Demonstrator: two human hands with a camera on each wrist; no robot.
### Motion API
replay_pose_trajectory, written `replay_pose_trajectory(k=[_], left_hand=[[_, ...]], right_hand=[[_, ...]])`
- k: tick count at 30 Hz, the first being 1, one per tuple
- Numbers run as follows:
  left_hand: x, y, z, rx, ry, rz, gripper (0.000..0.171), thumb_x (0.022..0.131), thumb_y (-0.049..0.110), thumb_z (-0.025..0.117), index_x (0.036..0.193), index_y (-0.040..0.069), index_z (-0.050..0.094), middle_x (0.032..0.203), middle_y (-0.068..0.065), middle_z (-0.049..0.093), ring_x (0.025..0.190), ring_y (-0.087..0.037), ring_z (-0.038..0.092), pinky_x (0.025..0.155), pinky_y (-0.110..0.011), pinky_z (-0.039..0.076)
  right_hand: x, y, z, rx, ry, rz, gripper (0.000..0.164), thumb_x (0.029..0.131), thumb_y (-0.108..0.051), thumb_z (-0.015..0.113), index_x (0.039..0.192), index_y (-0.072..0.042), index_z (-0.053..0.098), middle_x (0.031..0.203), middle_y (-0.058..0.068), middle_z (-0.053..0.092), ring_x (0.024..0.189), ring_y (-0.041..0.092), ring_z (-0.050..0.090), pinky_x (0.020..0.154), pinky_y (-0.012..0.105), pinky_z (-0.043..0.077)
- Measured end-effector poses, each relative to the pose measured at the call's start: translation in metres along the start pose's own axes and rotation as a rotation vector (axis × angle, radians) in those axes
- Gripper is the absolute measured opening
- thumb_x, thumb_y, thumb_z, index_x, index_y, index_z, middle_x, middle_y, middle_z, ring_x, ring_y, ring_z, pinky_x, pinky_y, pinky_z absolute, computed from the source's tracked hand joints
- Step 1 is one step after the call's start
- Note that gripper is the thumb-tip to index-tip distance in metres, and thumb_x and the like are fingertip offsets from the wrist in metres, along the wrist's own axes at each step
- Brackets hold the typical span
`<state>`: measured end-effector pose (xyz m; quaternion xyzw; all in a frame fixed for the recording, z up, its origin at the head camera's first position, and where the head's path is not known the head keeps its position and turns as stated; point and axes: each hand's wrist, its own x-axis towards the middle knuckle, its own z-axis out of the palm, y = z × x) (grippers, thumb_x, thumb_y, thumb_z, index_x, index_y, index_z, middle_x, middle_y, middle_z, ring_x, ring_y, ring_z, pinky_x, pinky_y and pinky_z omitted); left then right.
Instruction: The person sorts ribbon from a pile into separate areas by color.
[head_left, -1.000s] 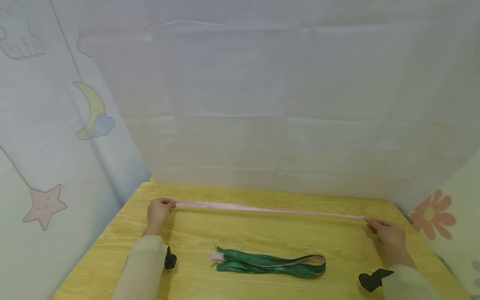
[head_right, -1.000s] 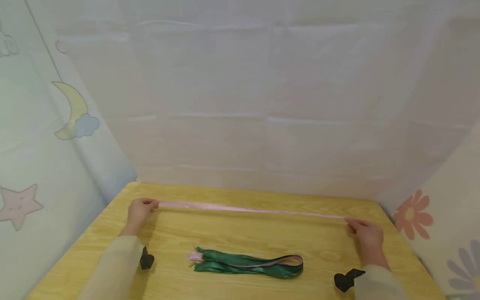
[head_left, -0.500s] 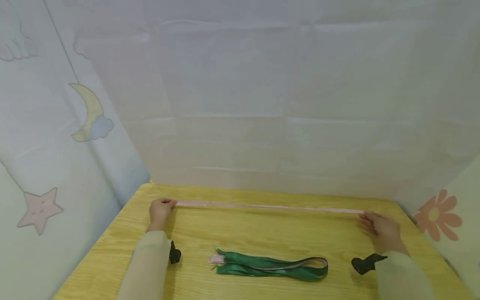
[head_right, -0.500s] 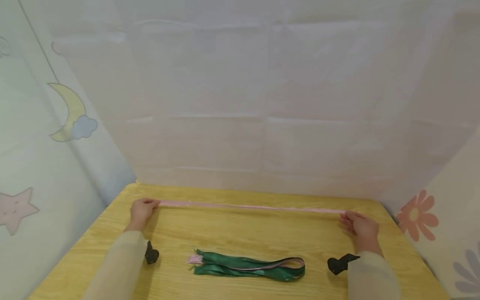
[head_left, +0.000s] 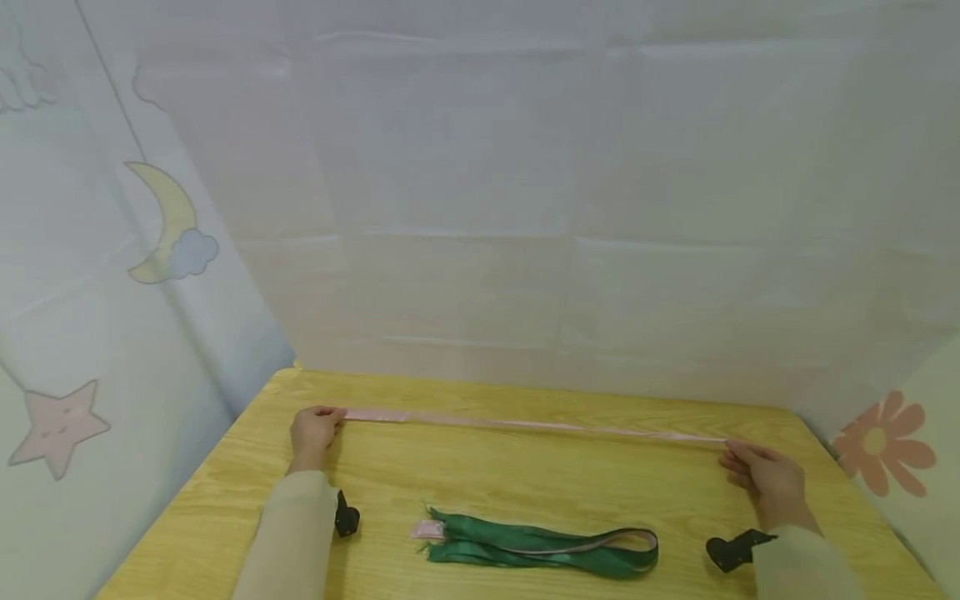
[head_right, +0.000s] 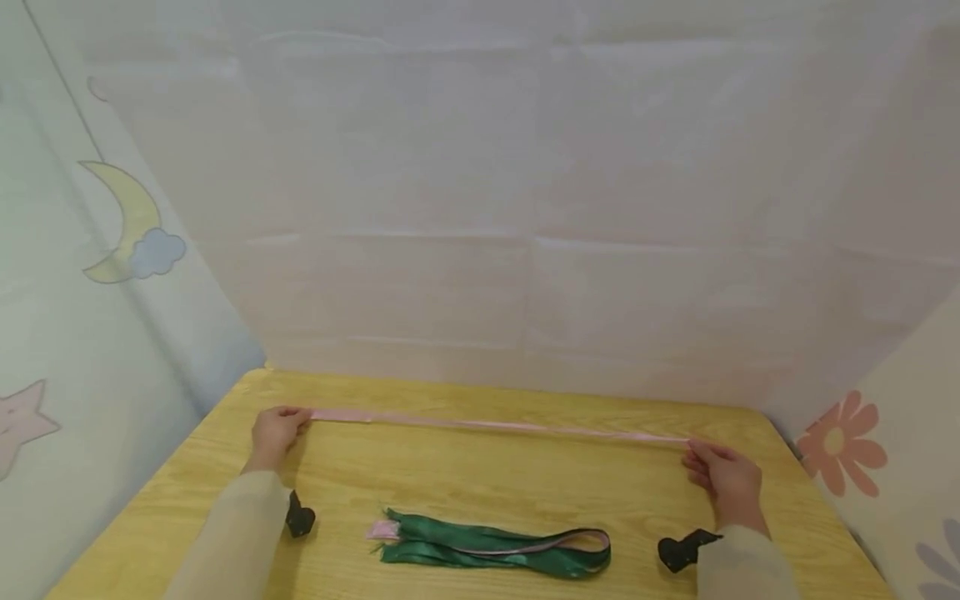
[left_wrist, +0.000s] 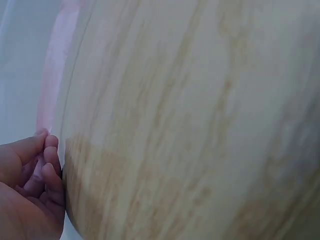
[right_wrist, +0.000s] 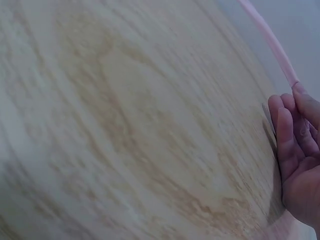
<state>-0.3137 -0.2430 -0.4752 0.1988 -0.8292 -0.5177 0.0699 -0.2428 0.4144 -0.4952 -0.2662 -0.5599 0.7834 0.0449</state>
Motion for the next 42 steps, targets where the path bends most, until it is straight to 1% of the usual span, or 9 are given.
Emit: replay_pose_trajectory(k=[3, 5, 10, 14, 17, 21, 25, 34, 42], left_hand=[[0.0, -0.004, -0.004, 0.025, -0.006, -0.012, 0.028, 0.09, 0.019, 0.063, 0.103, -0.007, 0.065, 0.075, -0.007, 0.067, 0.062, -0.011, 0.056, 0.052, -0.024, 0.043], [-0.001, -0.007, -0.006, 0.034, -0.011, -0.002, 0.029, 0.09, 0.019, 0.063, 0.103, -0.007, 0.065, 0.076, -0.008, 0.067, 0.063, -0.013, 0.056, 0.053, -0.025, 0.044], [-0.008, -0.015, -0.009, 0.047, 0.006, 0.059, 0.035, 0.09, 0.025, 0.062, 0.108, -0.004, 0.065, 0.103, -0.019, 0.064, 0.09, -0.028, 0.056, 0.071, -0.036, 0.046], [-0.009, -0.017, -0.009, 0.028, 0.014, 0.124, 0.034, 0.089, 0.025, 0.064, 0.109, -0.002, 0.066, 0.115, -0.022, 0.059, 0.106, -0.036, 0.051, 0.088, -0.045, 0.041], [-0.011, -0.019, -0.002, 0.05, 0.04, 0.184, 0.032, 0.09, 0.025, 0.063, 0.107, -0.002, 0.067, 0.111, -0.022, 0.061, 0.103, -0.035, 0.053, 0.086, -0.045, 0.042], [-0.015, -0.023, 0.008, 0.111, 0.107, 0.253, 0.027, 0.09, 0.023, 0.062, 0.103, 0.0, 0.069, 0.101, -0.02, 0.062, 0.092, -0.032, 0.056, 0.076, -0.043, 0.044], [-0.012, -0.025, 0.013, 0.141, 0.154, 0.293, 0.024, 0.089, 0.021, 0.064, 0.099, 0.0, 0.07, 0.094, -0.018, 0.062, 0.085, -0.031, 0.057, 0.073, -0.043, 0.045], [-0.008, -0.028, 0.016, 0.127, 0.222, 0.267, 0.02, 0.088, 0.016, 0.065, 0.096, -0.002, 0.07, 0.087, -0.016, 0.065, 0.079, -0.028, 0.057, 0.069, -0.04, 0.044], [-0.01, -0.025, 0.015, 0.157, 0.216, 0.238, 0.02, 0.087, 0.019, 0.067, 0.091, 0.0, 0.069, 0.082, -0.012, 0.062, 0.074, -0.026, 0.054, 0.065, -0.037, 0.042]], right_hand=[[0.001, 0.003, 0.002, -0.026, 0.032, -0.013, 0.008, 0.079, -0.017, 0.074, 0.075, -0.02, 0.068, 0.073, -0.001, 0.069, 0.068, 0.014, 0.068, 0.059, 0.027, 0.053], [0.001, 0.005, 0.003, -0.032, 0.031, -0.023, 0.008, 0.079, -0.017, 0.074, 0.076, -0.02, 0.068, 0.072, 0.0, 0.069, 0.068, 0.013, 0.068, 0.059, 0.026, 0.053], [0.0, 0.009, 0.004, -0.051, 0.012, -0.059, 0.008, 0.077, -0.018, 0.077, 0.077, -0.02, 0.069, 0.073, -0.001, 0.069, 0.068, 0.012, 0.067, 0.058, 0.026, 0.053], [0.0, 0.01, 0.005, -0.142, 0.061, -0.146, 0.01, 0.074, -0.022, 0.079, 0.077, -0.021, 0.069, 0.071, -0.005, 0.067, 0.064, 0.009, 0.065, 0.055, 0.025, 0.052], [-0.004, 0.016, 0.009, -0.232, 0.16, -0.242, 0.014, 0.073, -0.027, 0.079, 0.078, -0.018, 0.069, 0.068, -0.006, 0.064, 0.058, 0.009, 0.062, 0.05, 0.023, 0.05], [-0.008, 0.022, 0.012, -0.27, 0.251, -0.278, 0.023, 0.074, -0.03, 0.078, 0.084, -0.013, 0.067, 0.067, -0.005, 0.06, 0.054, 0.009, 0.059, 0.047, 0.023, 0.049], [-0.008, 0.021, 0.012, -0.342, 0.273, -0.272, 0.028, 0.077, -0.032, 0.075, 0.09, -0.01, 0.063, 0.067, -0.008, 0.059, 0.056, 0.007, 0.059, 0.049, 0.023, 0.049], [-0.011, 0.023, 0.015, -0.502, 0.307, -0.309, 0.036, 0.085, -0.027, 0.067, 0.103, 0.003, 0.057, 0.066, -0.01, 0.056, 0.056, 0.004, 0.057, 0.049, 0.022, 0.049], [-0.011, 0.021, 0.019, -0.541, 0.342, -0.317, 0.04, 0.088, -0.025, 0.064, 0.111, 0.006, 0.054, 0.069, -0.006, 0.055, 0.056, 0.003, 0.056, 0.047, 0.021, 0.048]])
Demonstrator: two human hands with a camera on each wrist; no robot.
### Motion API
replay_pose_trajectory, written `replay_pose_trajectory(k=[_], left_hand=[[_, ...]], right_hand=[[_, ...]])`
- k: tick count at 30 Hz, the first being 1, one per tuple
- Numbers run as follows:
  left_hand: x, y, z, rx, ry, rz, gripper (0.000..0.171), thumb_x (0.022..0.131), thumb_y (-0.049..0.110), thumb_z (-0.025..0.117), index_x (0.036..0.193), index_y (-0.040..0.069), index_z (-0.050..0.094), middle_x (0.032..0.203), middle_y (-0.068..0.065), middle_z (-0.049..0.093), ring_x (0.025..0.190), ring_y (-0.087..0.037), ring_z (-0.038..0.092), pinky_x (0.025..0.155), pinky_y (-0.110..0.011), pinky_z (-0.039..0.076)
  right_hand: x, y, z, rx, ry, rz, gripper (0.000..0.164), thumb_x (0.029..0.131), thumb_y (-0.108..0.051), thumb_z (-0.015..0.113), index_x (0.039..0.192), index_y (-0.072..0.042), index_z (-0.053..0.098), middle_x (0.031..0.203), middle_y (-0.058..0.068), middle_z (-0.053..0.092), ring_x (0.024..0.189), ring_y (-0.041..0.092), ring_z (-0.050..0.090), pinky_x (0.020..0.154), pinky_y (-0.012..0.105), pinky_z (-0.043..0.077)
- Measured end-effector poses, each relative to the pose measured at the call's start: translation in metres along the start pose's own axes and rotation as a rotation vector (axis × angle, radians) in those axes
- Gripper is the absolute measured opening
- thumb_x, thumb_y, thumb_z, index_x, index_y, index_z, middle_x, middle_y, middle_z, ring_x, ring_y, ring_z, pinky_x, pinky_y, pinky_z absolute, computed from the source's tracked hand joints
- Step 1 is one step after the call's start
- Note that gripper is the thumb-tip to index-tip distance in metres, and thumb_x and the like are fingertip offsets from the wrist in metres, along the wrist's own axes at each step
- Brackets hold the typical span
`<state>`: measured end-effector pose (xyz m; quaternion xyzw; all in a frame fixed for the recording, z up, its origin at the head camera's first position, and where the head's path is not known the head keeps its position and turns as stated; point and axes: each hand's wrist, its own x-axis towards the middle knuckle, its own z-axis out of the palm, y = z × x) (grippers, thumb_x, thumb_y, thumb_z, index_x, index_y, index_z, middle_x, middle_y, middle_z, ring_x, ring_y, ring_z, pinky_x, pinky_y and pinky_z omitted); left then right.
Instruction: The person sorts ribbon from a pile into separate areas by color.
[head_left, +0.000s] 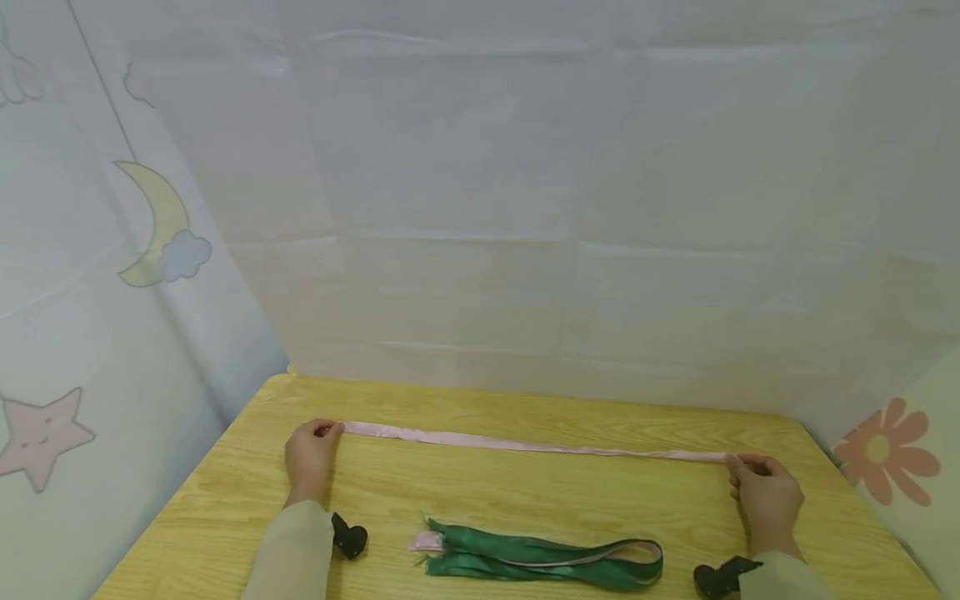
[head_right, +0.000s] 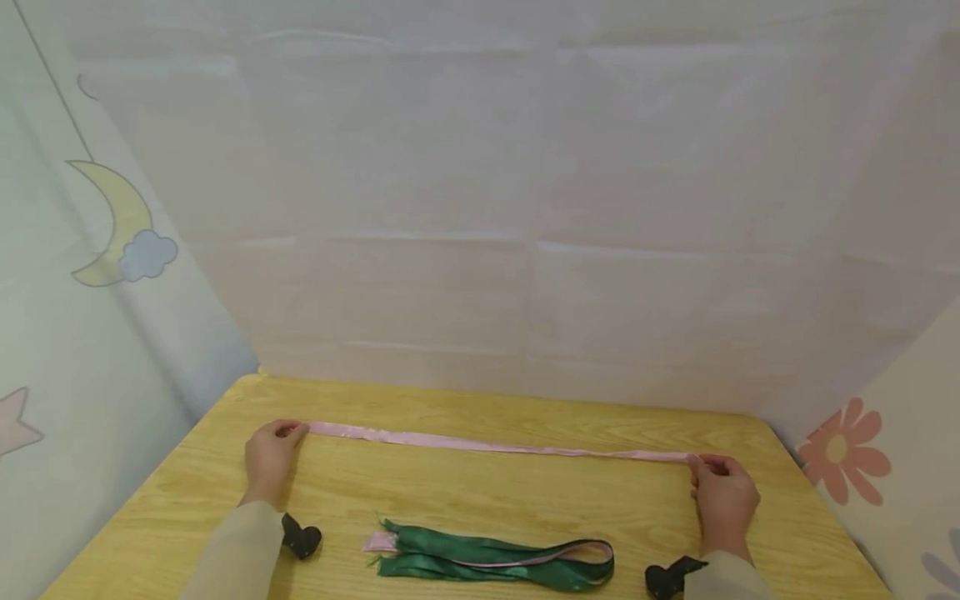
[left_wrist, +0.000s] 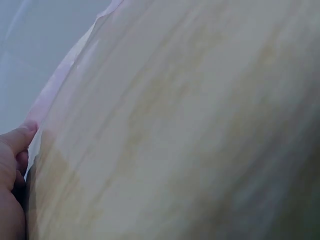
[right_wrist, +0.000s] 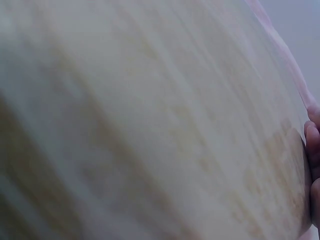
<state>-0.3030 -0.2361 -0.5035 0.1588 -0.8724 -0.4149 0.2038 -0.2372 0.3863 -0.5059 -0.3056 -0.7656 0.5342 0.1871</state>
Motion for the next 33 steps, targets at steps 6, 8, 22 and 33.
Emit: replay_pose_trajectory(k=[6, 8, 22, 33], left_hand=[[-0.003, 0.0, 0.001, 0.019, -0.005, 0.004, 0.019, 0.087, 0.02, 0.066, 0.087, 0.001, 0.067, 0.079, -0.01, 0.06, 0.07, -0.024, 0.052, 0.063, -0.035, 0.04], [-0.004, 0.0, 0.001, 0.025, -0.01, 0.011, 0.018, 0.087, 0.019, 0.066, 0.087, 0.001, 0.066, 0.078, -0.01, 0.059, 0.069, -0.024, 0.052, 0.062, -0.036, 0.04], [0.0, -0.004, -0.012, -0.027, -0.008, 0.006, 0.021, 0.088, 0.012, 0.061, 0.105, -0.001, 0.061, 0.083, -0.01, 0.057, 0.07, -0.022, 0.052, 0.061, -0.034, 0.04], [-0.004, 0.0, -0.008, -0.123, -0.021, -0.004, 0.039, 0.095, 0.029, 0.045, 0.097, -0.004, 0.065, 0.103, -0.019, 0.058, 0.091, -0.029, 0.048, 0.077, -0.04, 0.04]], right_hand=[[-0.002, -0.003, -0.005, 0.032, 0.01, 0.029, 0.033, 0.089, -0.014, 0.061, 0.113, 0.007, 0.052, 0.069, -0.005, 0.054, 0.055, 0.003, 0.056, 0.047, 0.022, 0.049], [-0.002, -0.003, -0.006, 0.041, 0.009, 0.031, 0.03, 0.089, -0.009, 0.059, 0.113, 0.008, 0.052, 0.07, -0.004, 0.053, 0.055, 0.004, 0.056, 0.047, 0.022, 0.049], [-0.002, 0.004, 0.007, 0.127, 0.021, 0.037, 0.041, 0.088, -0.002, 0.053, 0.128, 0.001, 0.043, 0.082, -0.003, 0.05, 0.055, 0.005, 0.057, 0.05, 0.023, 0.05], [0.0, 0.004, -0.002, 0.218, -0.051, -0.025, 0.03, 0.091, -0.006, 0.054, 0.121, -0.002, 0.048, 0.077, -0.019, 0.058, 0.053, 0.006, 0.056, 0.048, 0.021, 0.049]])
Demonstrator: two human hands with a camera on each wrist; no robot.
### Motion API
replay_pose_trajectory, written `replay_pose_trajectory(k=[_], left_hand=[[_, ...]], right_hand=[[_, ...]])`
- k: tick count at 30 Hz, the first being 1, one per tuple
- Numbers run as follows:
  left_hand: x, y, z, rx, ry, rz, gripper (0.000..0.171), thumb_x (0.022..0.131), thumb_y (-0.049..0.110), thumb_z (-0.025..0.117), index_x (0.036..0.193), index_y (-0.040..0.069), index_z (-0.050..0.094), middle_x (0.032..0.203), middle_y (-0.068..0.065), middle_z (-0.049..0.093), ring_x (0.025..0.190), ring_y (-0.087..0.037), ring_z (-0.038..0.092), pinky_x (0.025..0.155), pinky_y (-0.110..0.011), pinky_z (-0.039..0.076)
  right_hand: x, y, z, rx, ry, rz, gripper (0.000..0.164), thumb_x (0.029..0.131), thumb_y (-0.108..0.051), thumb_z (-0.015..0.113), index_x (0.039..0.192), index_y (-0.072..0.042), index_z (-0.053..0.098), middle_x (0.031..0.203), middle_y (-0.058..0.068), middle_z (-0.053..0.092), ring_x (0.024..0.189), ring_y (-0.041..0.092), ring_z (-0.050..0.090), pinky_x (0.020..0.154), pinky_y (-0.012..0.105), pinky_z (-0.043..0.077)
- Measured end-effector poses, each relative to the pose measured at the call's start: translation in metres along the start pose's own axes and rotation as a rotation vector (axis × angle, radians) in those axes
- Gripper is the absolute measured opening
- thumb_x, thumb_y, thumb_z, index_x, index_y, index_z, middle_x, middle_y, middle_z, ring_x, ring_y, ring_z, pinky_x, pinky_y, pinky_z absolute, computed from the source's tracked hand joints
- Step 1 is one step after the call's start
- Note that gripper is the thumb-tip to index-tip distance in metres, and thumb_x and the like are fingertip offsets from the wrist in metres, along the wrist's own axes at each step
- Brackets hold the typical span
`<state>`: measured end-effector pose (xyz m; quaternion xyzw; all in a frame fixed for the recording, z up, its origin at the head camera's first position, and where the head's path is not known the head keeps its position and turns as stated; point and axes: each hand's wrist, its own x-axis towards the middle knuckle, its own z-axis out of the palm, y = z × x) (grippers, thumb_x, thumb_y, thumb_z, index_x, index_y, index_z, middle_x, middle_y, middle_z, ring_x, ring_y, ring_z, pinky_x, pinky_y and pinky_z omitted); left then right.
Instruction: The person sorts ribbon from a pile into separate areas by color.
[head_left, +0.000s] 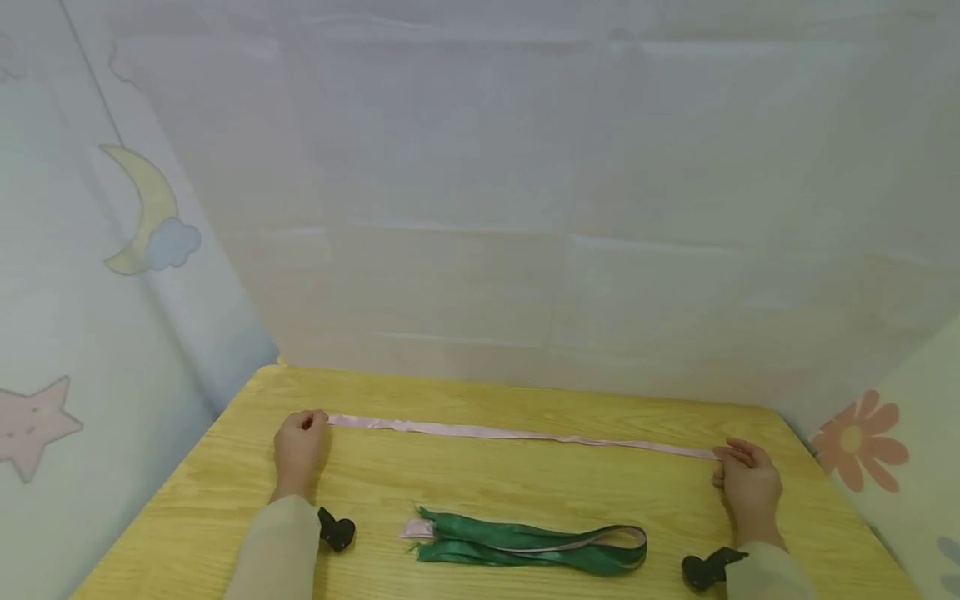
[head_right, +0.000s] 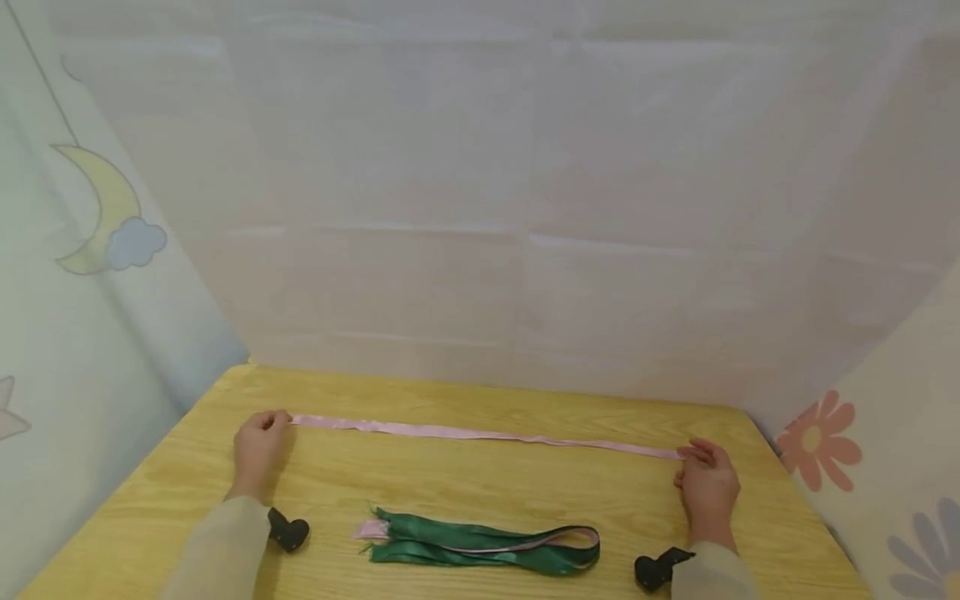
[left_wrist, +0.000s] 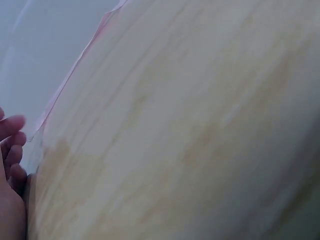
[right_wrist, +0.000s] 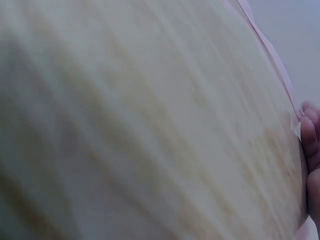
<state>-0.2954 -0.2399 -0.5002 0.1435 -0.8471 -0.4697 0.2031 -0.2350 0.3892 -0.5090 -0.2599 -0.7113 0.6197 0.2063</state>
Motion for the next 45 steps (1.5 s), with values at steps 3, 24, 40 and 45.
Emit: replay_pose_trajectory(k=[3, 24, 40, 45], left_hand=[[0.002, -0.001, 0.001, 0.138, -0.035, 0.072, 0.045, 0.094, 0.032, 0.046, 0.095, -0.007, 0.069, 0.109, -0.02, 0.055, 0.1, -0.036, 0.04, 0.086, -0.048, 0.031], [0.003, 0.0, 0.009, 0.324, -0.128, 0.089, 0.038, 0.095, 0.033, 0.041, 0.111, 0.013, 0.068, 0.111, -0.018, 0.041, 0.098, -0.037, 0.029, 0.082, -0.051, 0.022], [0.004, 0.005, 0.006, 0.319, -0.073, 0.029, 0.045, 0.096, 0.037, 0.042, 0.11, 0.003, 0.067, 0.112, -0.021, 0.043, 0.102, -0.038, 0.03, 0.086, -0.052, 0.021], [0.007, 0.001, -0.001, 0.309, -0.089, 0.034, 0.042, 0.096, 0.035, 0.042, 0.111, 0.006, 0.068, 0.115, -0.021, 0.043, 0.105, -0.039, 0.03, 0.088, -0.054, 0.021]], right_hand=[[0.0, 0.0, 0.002, -0.053, -0.061, -0.012, 0.038, 0.092, -0.016, 0.057, 0.126, -0.001, 0.047, 0.073, -0.023, 0.061, 0.052, 0.007, 0.057, 0.048, 0.022, 0.048], [0.002, -0.002, 0.003, -0.367, -0.017, -0.114, 0.045, 0.095, -0.029, 0.052, 0.127, 0.002, 0.052, 0.071, -0.034, 0.05, 0.05, 0.004, 0.055, 0.047, 0.02, 0.046], [0.0, -0.006, 0.0, -0.55, -0.007, -0.069, 0.047, 0.095, -0.04, 0.047, 0.126, -0.006, 0.056, 0.096, -0.017, 0.064, 0.099, 0.01, 0.056, 0.088, 0.032, 0.039], [-0.011, -0.006, 0.003, -0.555, -0.012, -0.052, 0.047, 0.096, -0.039, 0.044, 0.127, -0.006, 0.054, 0.107, -0.005, 0.065, 0.107, 0.025, 0.054, 0.088, 0.038, 0.038]])
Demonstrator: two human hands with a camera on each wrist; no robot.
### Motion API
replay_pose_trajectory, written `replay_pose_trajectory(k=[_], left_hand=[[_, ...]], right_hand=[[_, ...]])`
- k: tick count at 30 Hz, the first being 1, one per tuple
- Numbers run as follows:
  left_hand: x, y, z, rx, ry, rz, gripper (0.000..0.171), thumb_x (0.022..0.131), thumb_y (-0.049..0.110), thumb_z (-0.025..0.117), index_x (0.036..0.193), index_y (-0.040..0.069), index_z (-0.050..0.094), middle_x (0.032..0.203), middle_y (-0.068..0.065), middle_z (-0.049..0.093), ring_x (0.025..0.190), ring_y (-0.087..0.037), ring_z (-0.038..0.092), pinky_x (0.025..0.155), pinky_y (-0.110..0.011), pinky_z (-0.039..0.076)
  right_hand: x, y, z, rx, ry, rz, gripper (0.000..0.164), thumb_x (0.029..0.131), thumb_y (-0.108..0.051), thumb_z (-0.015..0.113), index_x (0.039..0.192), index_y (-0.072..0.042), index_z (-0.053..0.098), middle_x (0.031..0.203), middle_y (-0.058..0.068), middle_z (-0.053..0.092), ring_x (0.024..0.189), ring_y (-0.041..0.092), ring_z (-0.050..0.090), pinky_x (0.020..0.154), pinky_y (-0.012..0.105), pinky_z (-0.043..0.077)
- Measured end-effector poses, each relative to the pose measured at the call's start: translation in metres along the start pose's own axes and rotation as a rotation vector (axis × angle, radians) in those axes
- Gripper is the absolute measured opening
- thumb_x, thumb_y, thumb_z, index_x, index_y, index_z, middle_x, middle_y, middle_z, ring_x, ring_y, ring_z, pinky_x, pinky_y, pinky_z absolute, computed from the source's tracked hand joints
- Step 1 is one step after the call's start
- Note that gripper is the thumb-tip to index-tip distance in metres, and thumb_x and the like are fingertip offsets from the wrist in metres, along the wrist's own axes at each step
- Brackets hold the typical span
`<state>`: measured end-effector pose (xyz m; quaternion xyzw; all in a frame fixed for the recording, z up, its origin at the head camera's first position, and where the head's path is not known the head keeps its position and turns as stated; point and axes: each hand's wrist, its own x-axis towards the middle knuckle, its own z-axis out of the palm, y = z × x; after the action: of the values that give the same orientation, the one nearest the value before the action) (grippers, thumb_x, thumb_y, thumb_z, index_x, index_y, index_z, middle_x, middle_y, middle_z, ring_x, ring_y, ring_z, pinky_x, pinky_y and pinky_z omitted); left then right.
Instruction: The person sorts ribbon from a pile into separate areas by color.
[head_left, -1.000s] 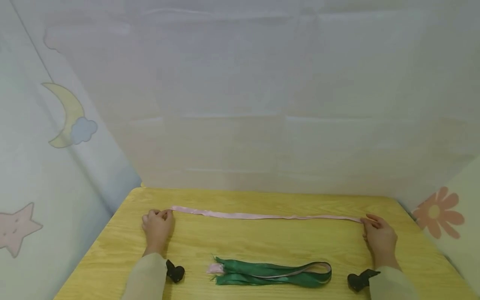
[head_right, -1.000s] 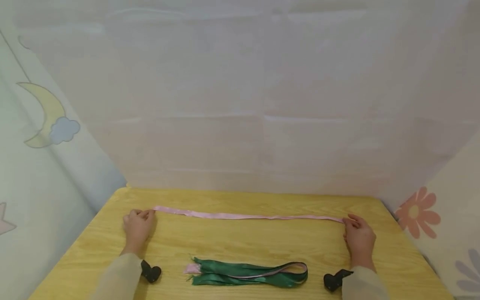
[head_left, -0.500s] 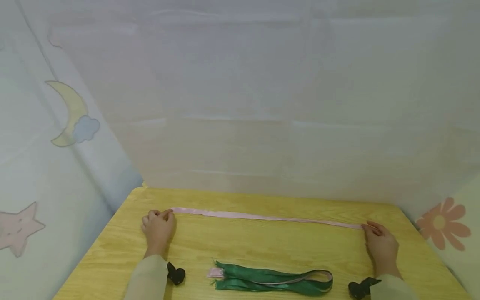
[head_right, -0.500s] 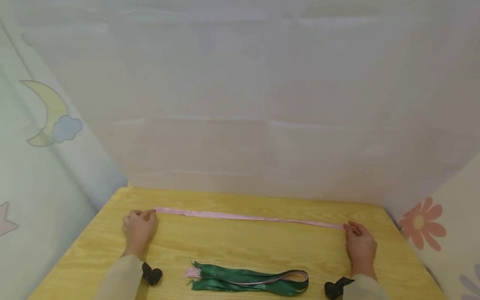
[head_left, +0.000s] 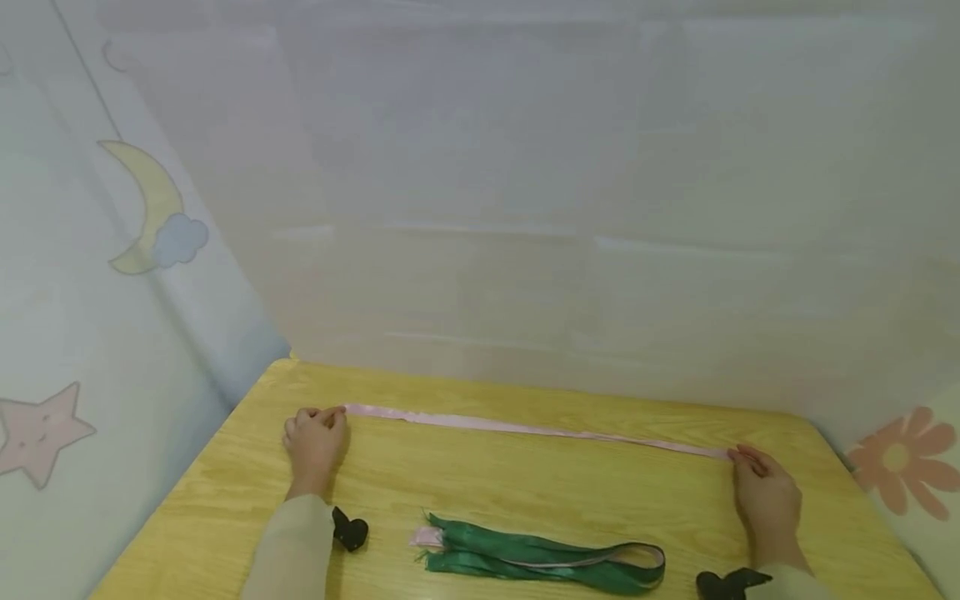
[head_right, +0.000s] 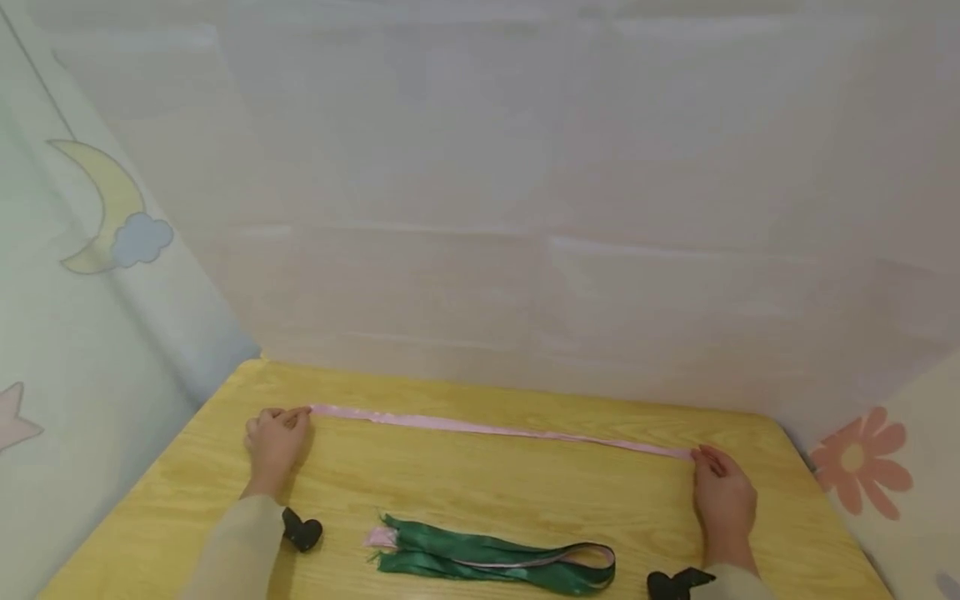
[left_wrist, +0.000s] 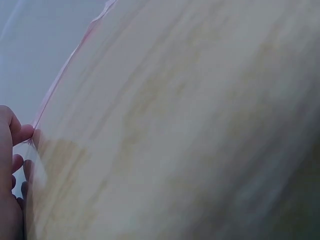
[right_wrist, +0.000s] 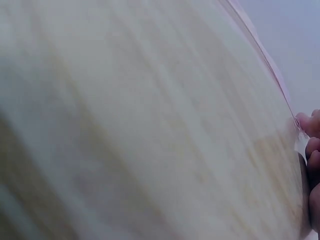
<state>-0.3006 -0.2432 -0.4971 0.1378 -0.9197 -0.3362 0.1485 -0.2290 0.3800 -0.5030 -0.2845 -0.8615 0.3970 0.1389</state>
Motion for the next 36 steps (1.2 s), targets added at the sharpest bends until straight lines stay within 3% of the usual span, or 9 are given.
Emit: replay_pose_trajectory(k=[7, 10, 15, 18, 22, 24, 27, 30, 36], left_hand=[[-0.001, -0.007, -0.005, 0.01, -0.029, -0.033, 0.038, 0.095, 0.03, 0.039, 0.113, 0.012, 0.067, 0.121, -0.021, 0.042, 0.109, -0.04, 0.029, 0.091, -0.054, 0.02], [0.001, -0.006, -0.006, 0.018, -0.042, -0.01, 0.038, 0.095, 0.03, 0.039, 0.116, 0.013, 0.065, 0.121, -0.021, 0.041, 0.11, -0.04, 0.029, 0.092, -0.055, 0.019], [0.005, -0.004, -0.001, 0.024, -0.051, 0.028, 0.034, 0.095, 0.025, 0.041, 0.115, 0.011, 0.065, 0.116, -0.02, 0.045, 0.106, -0.04, 0.032, 0.092, -0.055, 0.019], [0.01, -0.003, -0.001, -0.006, -0.083, 0.008, 0.034, 0.094, 0.023, 0.042, 0.117, 0.011, 0.064, 0.117, -0.02, 0.047, 0.107, -0.04, 0.034, 0.092, -0.056, 0.019], [0.024, 0.003, -0.021, -0.131, -0.292, -0.05, 0.042, 0.096, 0.025, 0.04, 0.133, 0.006, 0.048, 0.126, -0.024, 0.044, 0.112, -0.042, 0.038, 0.092, -0.053, 0.028], [0.027, 0.011, -0.036, -0.188, -0.431, -0.057, 0.047, 0.098, 0.026, 0.04, 0.138, 0.002, 0.037, 0.131, -0.028, 0.038, 0.115, -0.044, 0.038, 0.091, -0.052, 0.033], [0.019, 0.031, -0.048, -0.234, -0.547, 0.005, 0.047, 0.099, 0.023, 0.044, 0.138, -0.002, 0.035, 0.131, -0.031, 0.036, 0.117, -0.044, 0.039, 0.088, -0.051, 0.039], [-0.003, 0.051, -0.041, -0.223, -0.605, 0.124, 0.038, 0.096, 0.021, 0.052, 0.128, 0.0, 0.048, 0.114, -0.021, 0.051, 0.1, -0.035, 0.052, 0.077, -0.044, 0.045], [-0.052, 0.077, -0.012, -0.188, -0.902, 0.342, 0.016, 0.084, 0.018, 0.069, 0.092, 0.005, 0.064, 0.078, -0.003, 0.055, 0.067, -0.017, 0.049, 0.059, -0.032, 0.043]], right_hand=[[-0.01, 0.001, 0.005, -0.031, 0.01, -0.015, 0.042, 0.097, -0.034, 0.044, 0.126, -0.006, 0.056, 0.11, 0.002, 0.065, 0.073, -0.017, 0.038, 0.069, 0.017, 0.037], [-0.013, 0.0, 0.005, -0.028, 0.015, -0.002, 0.041, 0.097, -0.031, 0.044, 0.126, -0.006, 0.056, 0.107, -0.005, 0.066, 0.079, -0.012, 0.046, 0.074, 0.02, 0.038], [-0.011, -0.002, 0.001, 0.009, -0.001, 0.005, 0.042, 0.097, -0.031, 0.044, 0.127, -0.005, 0.055, 0.103, -0.015, 0.064, 0.111, 0.025, 0.052, 0.091, 0.039, 0.038], [-0.006, -0.003, -0.002, 0.153, -0.041, 0.007, 0.043, 0.096, -0.034, 0.048, 0.128, -0.007, 0.054, 0.096, -0.024, 0.062, 0.099, 0.011, 0.057, 0.085, 0.028, 0.042], [0.001, -0.003, -0.009, 0.623, -0.21, 0.12, 0.036, 0.091, -0.03, 0.06, 0.126, -0.021, 0.057, 0.088, -0.027, 0.064, 0.053, -0.002, 0.047, 0.048, 0.02, 0.042], [0.002, -0.004, -0.018, 0.749, -0.302, 0.15, 0.027, 0.089, -0.028, 0.062, 0.116, -0.03, 0.06, 0.087, -0.02, 0.067, 0.047, 0.006, 0.046, 0.043, 0.024, 0.044], [0.0, -0.013, -0.031, 0.686, -0.408, 0.038, 0.017, 0.092, -0.028, 0.059, 0.106, -0.036, 0.062, 0.088, -0.018, 0.068, 0.058, 0.008, 0.055, 0.053, 0.026, 0.05], [-0.006, -0.03, -0.04, 0.521, -0.487, -0.113, 0.016, 0.094, -0.03, 0.055, 0.107, -0.037, 0.061, 0.092, -0.02, 0.067, 0.073, 0.009, 0.061, 0.064, 0.026, 0.052], [-0.03, -0.063, -0.039, 0.266, -0.618, -0.374, 0.034, 0.099, -0.027, 0.045, 0.126, -0.007, 0.051, 0.102, -0.008, 0.065, 0.086, 0.015, 0.059, 0.071, 0.031, 0.05]])
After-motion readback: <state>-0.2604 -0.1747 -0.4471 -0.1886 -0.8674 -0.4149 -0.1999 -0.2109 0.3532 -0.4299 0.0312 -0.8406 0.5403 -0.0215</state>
